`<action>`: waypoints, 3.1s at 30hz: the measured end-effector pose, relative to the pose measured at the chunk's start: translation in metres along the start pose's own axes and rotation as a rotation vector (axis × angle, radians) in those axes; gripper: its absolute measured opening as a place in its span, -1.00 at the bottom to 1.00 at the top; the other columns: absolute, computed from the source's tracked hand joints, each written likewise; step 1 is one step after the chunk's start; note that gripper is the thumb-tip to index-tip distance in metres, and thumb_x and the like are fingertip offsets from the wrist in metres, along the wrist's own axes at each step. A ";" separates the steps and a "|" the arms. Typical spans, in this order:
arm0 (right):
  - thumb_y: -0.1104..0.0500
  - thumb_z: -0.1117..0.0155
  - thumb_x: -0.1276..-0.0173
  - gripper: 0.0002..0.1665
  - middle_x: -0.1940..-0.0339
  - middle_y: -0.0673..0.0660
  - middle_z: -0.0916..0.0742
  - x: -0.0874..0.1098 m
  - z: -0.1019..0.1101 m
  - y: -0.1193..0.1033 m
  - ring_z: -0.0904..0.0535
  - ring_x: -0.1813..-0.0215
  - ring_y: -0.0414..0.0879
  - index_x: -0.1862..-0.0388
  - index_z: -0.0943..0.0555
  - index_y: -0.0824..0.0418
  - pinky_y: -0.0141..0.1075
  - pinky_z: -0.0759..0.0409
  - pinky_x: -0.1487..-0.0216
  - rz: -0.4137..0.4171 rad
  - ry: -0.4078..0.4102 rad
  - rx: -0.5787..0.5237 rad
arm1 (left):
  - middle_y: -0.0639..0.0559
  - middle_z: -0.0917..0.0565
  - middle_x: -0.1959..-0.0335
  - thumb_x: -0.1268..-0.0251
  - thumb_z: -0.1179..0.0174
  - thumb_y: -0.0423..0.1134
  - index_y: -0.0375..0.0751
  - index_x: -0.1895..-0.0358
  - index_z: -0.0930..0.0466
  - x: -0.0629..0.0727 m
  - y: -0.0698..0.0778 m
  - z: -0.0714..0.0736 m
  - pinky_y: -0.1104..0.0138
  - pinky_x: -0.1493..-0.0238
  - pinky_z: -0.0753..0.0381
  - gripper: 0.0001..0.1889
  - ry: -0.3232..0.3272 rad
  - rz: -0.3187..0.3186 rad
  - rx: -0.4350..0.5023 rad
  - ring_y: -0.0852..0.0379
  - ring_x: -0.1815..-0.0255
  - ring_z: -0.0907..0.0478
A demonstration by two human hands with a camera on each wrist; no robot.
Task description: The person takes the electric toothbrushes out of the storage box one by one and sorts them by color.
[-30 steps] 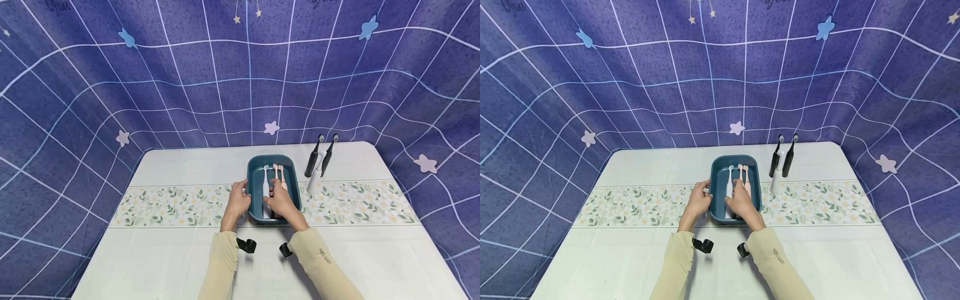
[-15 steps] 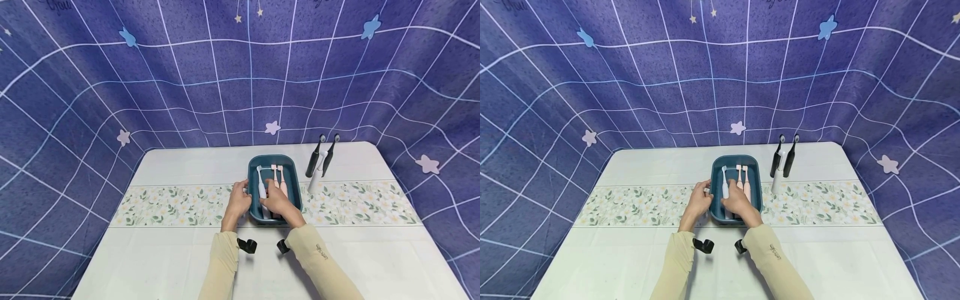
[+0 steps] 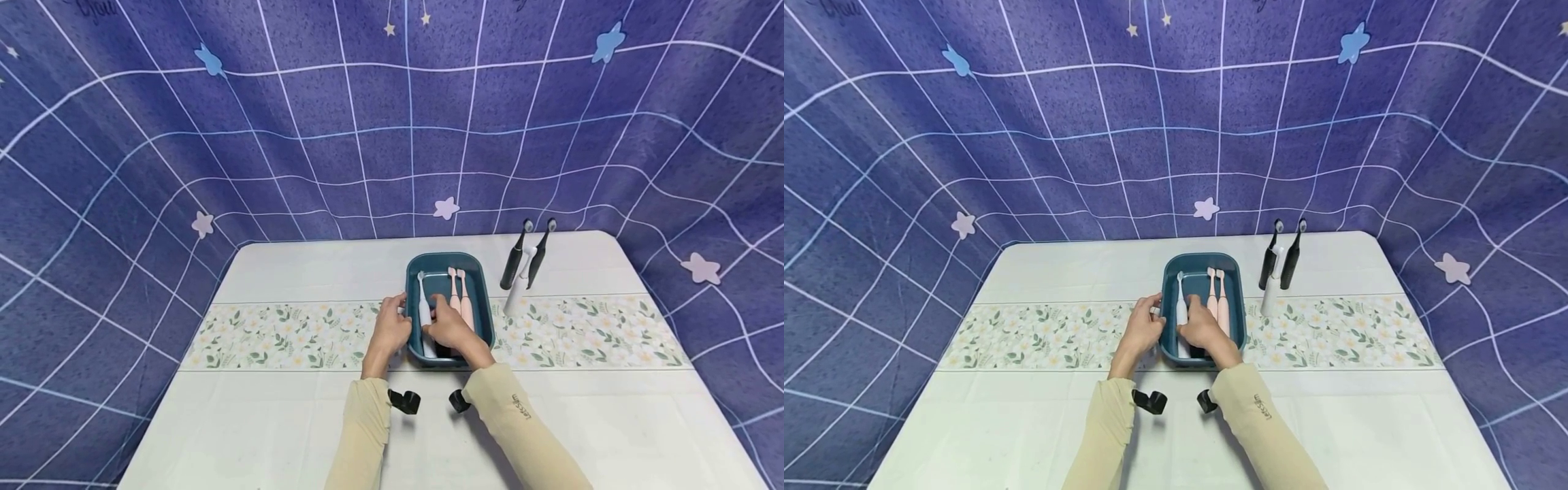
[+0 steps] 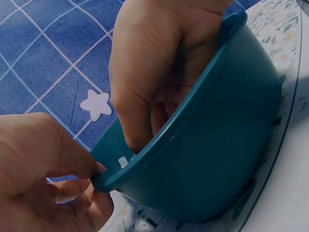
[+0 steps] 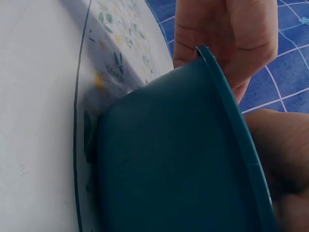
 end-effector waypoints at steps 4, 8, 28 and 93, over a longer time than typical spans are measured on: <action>0.24 -0.28 -0.27 -0.16 0.00 0.26 -0.62 -0.001 0.000 0.001 -0.59 0.20 -0.03 -0.45 -0.13 0.33 -0.22 -0.55 0.21 -0.005 0.023 0.001 | -0.13 -0.46 -0.06 -0.24 -0.06 -0.46 -0.28 -0.35 -0.34 0.001 0.001 0.001 0.24 0.13 -0.44 -0.45 0.003 0.000 0.001 0.10 0.25 -0.44; 0.24 -0.30 -0.23 -0.21 0.10 0.24 -0.64 -0.002 -0.001 0.001 -0.57 0.22 -0.02 -0.39 -0.21 0.36 -0.21 -0.54 0.20 0.006 0.049 0.009 | -0.13 -0.46 -0.06 -0.24 -0.06 -0.46 -0.28 -0.35 -0.34 0.001 0.001 0.001 0.26 0.15 -0.44 -0.45 0.001 0.001 0.002 0.10 0.26 -0.44; 0.24 -0.34 -0.22 -0.30 0.20 0.16 -0.64 -0.003 -0.003 0.005 -0.56 0.29 -0.06 -0.32 -0.32 0.25 -0.22 -0.54 0.24 0.030 0.079 0.006 | -0.13 -0.45 -0.08 -0.26 -0.06 -0.43 -0.24 -0.36 -0.32 0.001 0.001 0.001 0.27 0.18 -0.43 -0.45 -0.014 0.017 -0.012 0.10 0.26 -0.43; 0.42 -0.33 -0.15 -0.19 -0.03 0.23 -0.55 0.083 0.065 0.002 -0.56 0.07 0.01 -0.38 -0.30 0.14 -0.44 -0.58 0.19 0.335 0.529 -0.314 | -0.15 -0.47 -0.04 -0.23 -0.06 -0.47 -0.31 -0.33 -0.35 0.002 0.002 -0.001 0.18 0.02 -0.43 -0.46 0.020 0.005 -0.025 0.05 0.20 -0.44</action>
Point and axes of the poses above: each hand's wrist, its own x-axis away from the middle knuckle, its own z-axis out of the back of the hand, y = z × x, the point moved 3 cm from there along -x, towards the middle knuckle
